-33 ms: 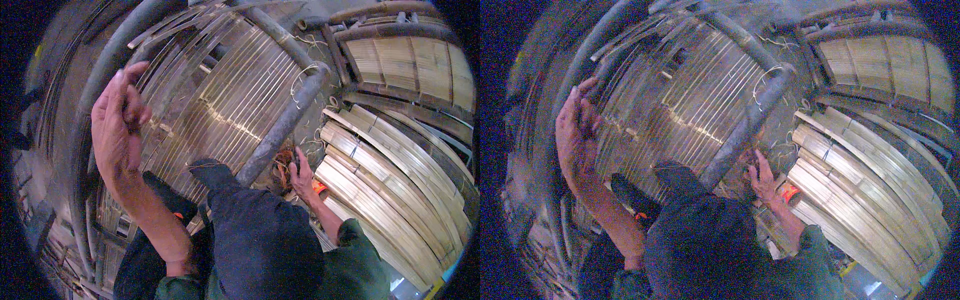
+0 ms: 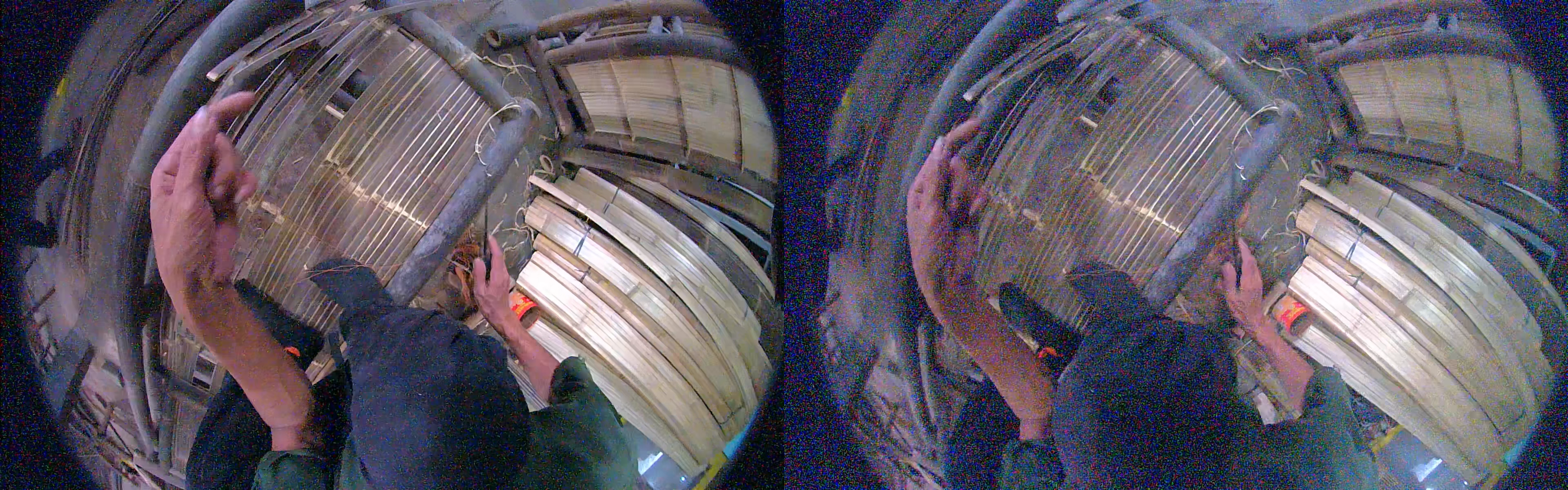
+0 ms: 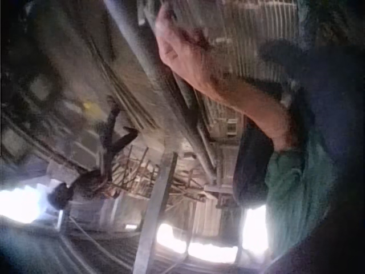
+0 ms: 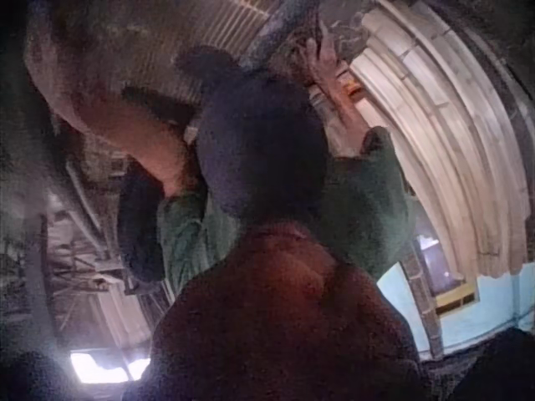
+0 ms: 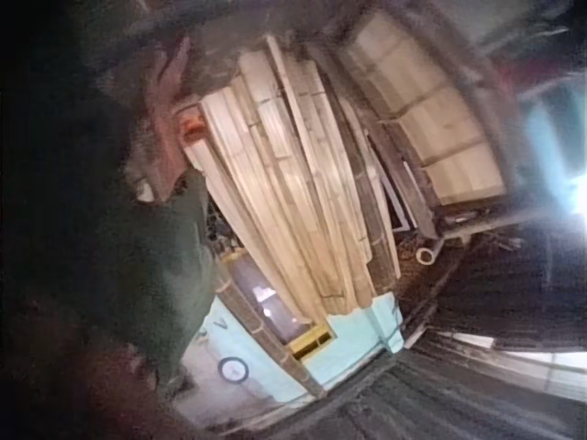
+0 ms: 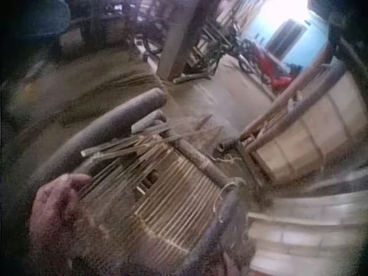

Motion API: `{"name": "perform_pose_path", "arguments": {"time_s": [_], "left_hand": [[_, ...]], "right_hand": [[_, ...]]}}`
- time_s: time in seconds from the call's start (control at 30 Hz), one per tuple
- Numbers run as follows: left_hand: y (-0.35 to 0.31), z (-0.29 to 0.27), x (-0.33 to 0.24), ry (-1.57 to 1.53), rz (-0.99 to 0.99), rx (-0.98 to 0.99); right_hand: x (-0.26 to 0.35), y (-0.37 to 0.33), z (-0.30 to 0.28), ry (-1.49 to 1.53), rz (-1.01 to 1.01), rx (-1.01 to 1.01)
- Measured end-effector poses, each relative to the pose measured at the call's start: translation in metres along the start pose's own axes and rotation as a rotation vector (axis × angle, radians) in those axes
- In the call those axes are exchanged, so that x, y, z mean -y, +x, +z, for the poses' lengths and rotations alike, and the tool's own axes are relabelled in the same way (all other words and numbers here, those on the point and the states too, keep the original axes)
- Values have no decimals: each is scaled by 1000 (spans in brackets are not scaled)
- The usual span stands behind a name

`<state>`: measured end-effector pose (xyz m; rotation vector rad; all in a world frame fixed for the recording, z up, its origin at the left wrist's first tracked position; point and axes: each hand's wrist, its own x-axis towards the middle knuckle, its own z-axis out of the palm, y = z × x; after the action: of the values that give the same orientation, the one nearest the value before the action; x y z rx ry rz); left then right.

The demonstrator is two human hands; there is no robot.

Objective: The person sits on the floor and weaves thin bamboo strips into a large mat frame. They repeatedly insert strips, adjust alignment, and secure them by hand across the width of the mat.

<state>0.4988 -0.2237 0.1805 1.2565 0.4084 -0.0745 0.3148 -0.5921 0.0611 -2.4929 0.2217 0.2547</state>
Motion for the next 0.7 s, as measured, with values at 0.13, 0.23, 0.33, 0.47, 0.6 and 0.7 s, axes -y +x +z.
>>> {"name": "perform_pose_path", "arguments": {"time_s": [0.13, 0.23, 0.33, 0.47, 0.6, 0.7], "left_hand": [[-13, 42, -38, -77, 9, 109], [-13, 11, -66, -255, 63, 342], [-30, -2, -68, -105, 97, 200], [-60, -23, -73, 199, 92, 62], [-29, -15, -58, 384, 119, 114], [-8, -1, -50, 543, 198, 162]], "right_hand": [[14, 5, 29, 50, 163, -19], [26, 4, 48, 42, 194, 65], [20, 13, 62, -72, 128, 122], [88, 69, 55, 264, -136, 37], [209, 112, 40, 681, -480, 75], [272, 124, 18, 746, -572, 124]]}}
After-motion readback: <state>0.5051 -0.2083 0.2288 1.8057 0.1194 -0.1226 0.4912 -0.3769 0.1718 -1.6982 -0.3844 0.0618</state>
